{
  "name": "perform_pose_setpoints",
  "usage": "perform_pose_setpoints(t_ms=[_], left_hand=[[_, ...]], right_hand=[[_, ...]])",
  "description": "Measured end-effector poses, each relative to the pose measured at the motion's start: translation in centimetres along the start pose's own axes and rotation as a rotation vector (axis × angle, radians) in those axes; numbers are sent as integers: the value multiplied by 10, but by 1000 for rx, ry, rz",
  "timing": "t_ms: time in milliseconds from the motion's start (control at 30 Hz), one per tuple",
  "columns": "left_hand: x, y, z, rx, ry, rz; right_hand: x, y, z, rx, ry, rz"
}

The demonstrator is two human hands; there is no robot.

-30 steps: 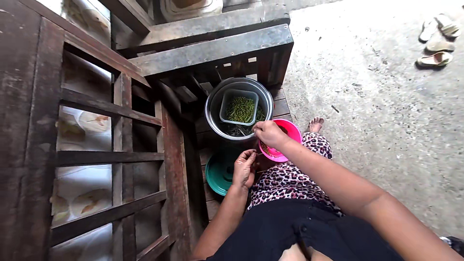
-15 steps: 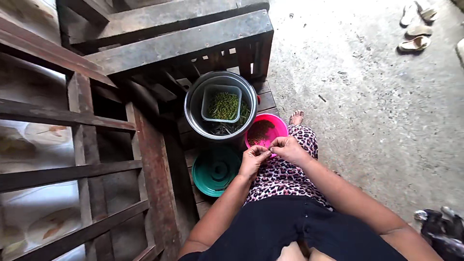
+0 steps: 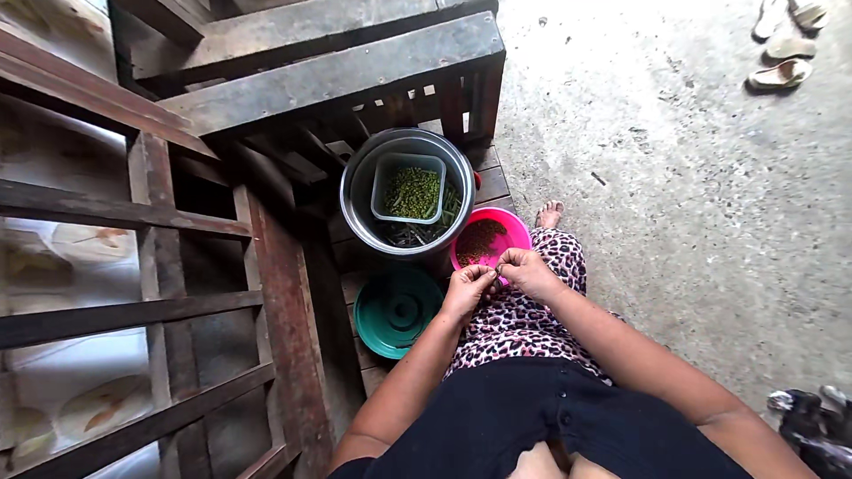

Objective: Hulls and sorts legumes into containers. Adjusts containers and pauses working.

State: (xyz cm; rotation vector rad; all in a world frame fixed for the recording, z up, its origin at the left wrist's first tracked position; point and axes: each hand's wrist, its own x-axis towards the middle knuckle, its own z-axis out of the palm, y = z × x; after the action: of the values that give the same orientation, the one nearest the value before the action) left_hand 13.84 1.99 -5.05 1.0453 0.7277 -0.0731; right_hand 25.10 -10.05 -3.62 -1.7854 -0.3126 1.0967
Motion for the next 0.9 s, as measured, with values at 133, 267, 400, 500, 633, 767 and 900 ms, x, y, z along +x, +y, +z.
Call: perform_pose_setpoints(t_ms=[133,267,400,500,633,767,900], left_hand=[[3,1,-3,33,-54,32],[7,3,-5,29,-74,1],[9,7,-5,43,-97,3],[12,8,-6,43,-119,-9],[14,8,-8,26,-122,-55],[15,8,-6,42,-88,-49],[15,10,-4,40,-72,-38]], right_hand=[[-2,-6,0,25,4,40],[0,-7,-2,57,-36,58],[4,-10,-1,-103,2,-43],[6,-9,0,-162,18,-82],[7,-8,-3,-113,0,-14],[7,-8,-5,-39,-7,36],[8,-7,-5,-34,17,-11]])
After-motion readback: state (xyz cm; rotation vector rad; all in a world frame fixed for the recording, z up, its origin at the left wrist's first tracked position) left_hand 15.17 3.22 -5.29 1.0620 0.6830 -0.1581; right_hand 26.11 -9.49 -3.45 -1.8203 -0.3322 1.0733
